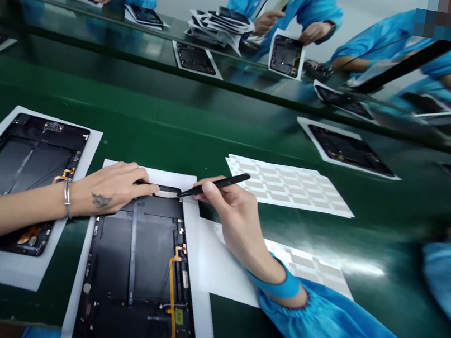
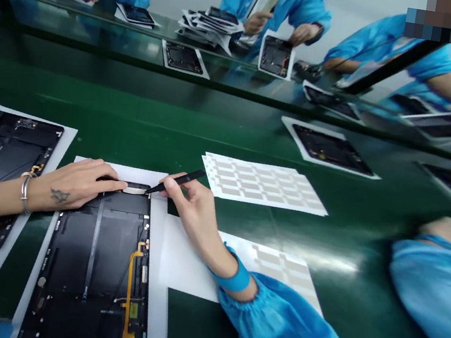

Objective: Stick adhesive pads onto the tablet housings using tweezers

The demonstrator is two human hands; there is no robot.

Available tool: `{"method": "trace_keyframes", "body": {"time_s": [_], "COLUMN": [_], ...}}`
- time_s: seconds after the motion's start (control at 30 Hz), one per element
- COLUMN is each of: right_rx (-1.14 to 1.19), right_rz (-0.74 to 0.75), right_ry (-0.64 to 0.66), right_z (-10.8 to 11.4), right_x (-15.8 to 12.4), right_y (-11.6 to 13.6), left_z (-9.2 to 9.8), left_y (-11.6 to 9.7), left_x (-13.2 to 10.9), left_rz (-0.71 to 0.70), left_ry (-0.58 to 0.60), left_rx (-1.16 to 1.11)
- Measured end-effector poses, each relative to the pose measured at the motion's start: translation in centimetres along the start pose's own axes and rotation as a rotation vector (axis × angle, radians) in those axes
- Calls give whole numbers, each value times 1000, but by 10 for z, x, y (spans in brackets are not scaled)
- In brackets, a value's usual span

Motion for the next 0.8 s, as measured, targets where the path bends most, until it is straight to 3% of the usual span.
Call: {"method": "trace_keyframes", "body": {"time_s": [0.2, 0.57, 0.8], "right_rx": [9, 96, 173], "right_rz": [-26, -140, -137], "right_ry": [55, -62, -70], "right_z": [-8, 2, 0], "right_x": [-6, 0, 1], "right_y": [1, -16, -12], "left_z": [-4, 4, -5], "left_y": [3, -1, -5], "left_x": [-1, 2, 32], "left_rz": [-13, -46, -4], "left_ry": [-64, 26, 166], "left_rx": [39, 59, 130]}}
Point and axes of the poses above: each hand's wrist, its own x-axis towards the middle knuckle, its own z-axis out of the back of the hand, y = z × x, the point moved 8 cm from there along x, towards the middle knuckle, and after that the axes turned 7 degrees about -y, right-handed, at the moved point
